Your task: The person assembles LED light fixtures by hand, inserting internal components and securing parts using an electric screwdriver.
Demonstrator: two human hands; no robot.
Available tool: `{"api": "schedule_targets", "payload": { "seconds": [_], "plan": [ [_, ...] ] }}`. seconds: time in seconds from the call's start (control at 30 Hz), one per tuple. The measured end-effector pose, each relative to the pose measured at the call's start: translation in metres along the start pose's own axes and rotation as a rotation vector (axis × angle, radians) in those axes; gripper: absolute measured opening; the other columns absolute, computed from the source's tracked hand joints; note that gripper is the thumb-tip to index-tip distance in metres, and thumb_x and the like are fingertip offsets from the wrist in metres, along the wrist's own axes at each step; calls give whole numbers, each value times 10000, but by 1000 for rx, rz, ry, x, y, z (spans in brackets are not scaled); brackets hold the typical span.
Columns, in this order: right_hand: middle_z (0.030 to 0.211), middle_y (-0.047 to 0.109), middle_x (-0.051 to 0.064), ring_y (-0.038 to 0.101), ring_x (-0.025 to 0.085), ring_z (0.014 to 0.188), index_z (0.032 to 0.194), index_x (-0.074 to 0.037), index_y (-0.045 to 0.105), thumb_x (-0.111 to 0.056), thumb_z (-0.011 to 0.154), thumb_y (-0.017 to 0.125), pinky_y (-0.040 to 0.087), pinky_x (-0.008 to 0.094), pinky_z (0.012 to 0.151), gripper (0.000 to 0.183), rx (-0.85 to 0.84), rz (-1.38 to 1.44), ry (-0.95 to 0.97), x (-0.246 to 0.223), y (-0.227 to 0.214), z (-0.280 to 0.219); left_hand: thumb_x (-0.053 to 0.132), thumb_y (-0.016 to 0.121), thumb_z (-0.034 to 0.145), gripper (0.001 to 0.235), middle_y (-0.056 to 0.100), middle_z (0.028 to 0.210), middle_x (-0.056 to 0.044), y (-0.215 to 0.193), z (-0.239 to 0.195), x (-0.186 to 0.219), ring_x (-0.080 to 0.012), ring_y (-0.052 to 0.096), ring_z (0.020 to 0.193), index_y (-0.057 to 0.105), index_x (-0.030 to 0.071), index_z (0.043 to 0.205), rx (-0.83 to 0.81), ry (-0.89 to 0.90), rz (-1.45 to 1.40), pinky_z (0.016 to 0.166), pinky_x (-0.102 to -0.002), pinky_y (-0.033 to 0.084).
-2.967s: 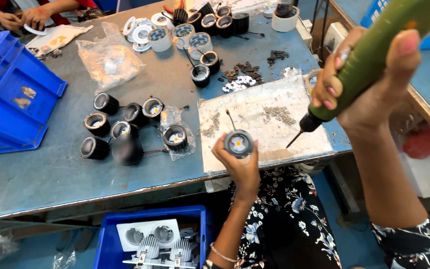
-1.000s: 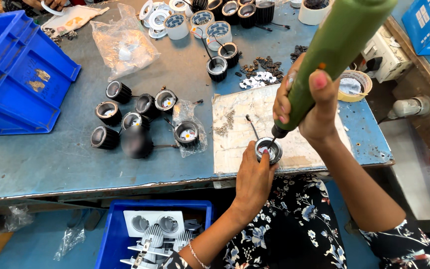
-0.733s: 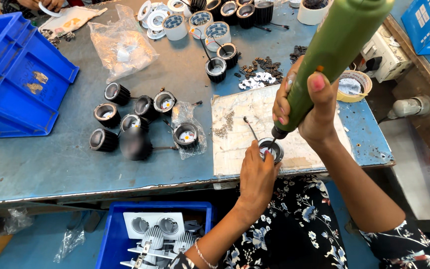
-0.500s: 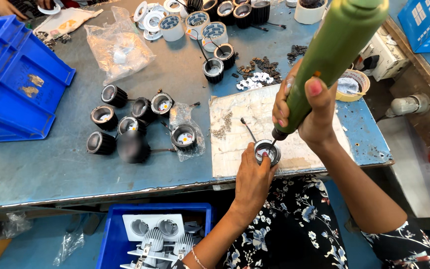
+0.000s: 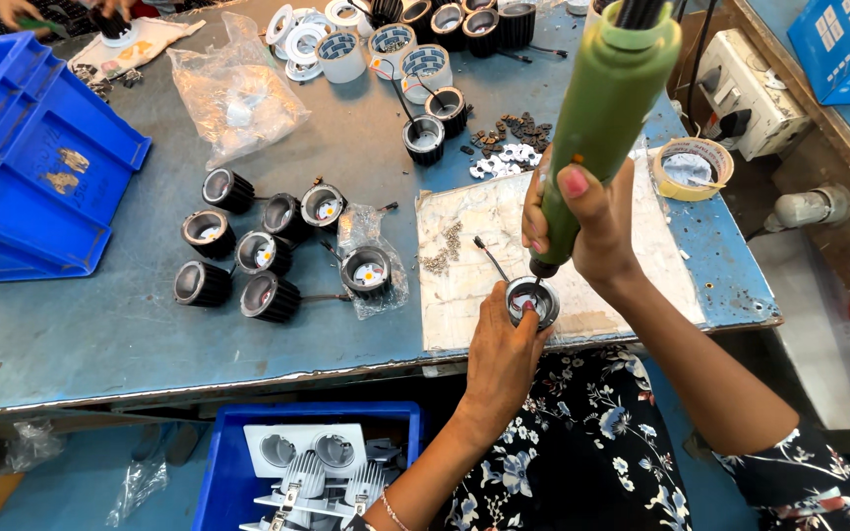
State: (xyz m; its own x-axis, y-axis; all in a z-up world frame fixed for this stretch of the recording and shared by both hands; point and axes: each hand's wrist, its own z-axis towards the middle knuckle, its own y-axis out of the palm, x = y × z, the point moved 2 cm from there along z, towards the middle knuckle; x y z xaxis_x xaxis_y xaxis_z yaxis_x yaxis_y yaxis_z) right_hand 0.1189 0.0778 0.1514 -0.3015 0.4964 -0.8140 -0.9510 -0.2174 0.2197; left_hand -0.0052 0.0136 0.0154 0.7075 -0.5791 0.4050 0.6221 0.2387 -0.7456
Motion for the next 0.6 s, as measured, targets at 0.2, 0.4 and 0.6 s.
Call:
{"api": "schedule_targets", "payload": {
  "seconds": [0.2, 0.4, 0.6],
  "plan": [
    [622, 532, 72, 546, 144, 500, 876, -5, 519, -572, 953, 662, 510, 302, 493, 589, -14, -50, 32, -1, 4, 3, 178, 781, 888, 316, 499, 1345, -403, -2, 0, 0, -481, 576, 1178, 661, -65, 1052, 18, 12, 2, 992, -495, 519],
    [614, 536, 72, 542, 143, 483, 875, 4, 527, -570, 941, 672, 513, 301, 479, 595, -33, -45, 55, 3, 6, 7, 188, 777, 892, 318, 503, 1338, -394, -5, 1, -1, -466, 591, 1154, 666, -65, 1048, 1, 6, -29, 961, -479, 537],
    [599, 530, 66, 526, 133, 466, 881, 0, 524, -583, 935, 674, 486, 294, 460, 605, -44, -64, 87, 15, 7, 11, 196, 769, 911, 314, 494, 1366, -393, 0, -1, -4, -461, 594, 1156, 663, -64, 1051, -19, -16, -37, 909, -462, 565]
  ]
}}
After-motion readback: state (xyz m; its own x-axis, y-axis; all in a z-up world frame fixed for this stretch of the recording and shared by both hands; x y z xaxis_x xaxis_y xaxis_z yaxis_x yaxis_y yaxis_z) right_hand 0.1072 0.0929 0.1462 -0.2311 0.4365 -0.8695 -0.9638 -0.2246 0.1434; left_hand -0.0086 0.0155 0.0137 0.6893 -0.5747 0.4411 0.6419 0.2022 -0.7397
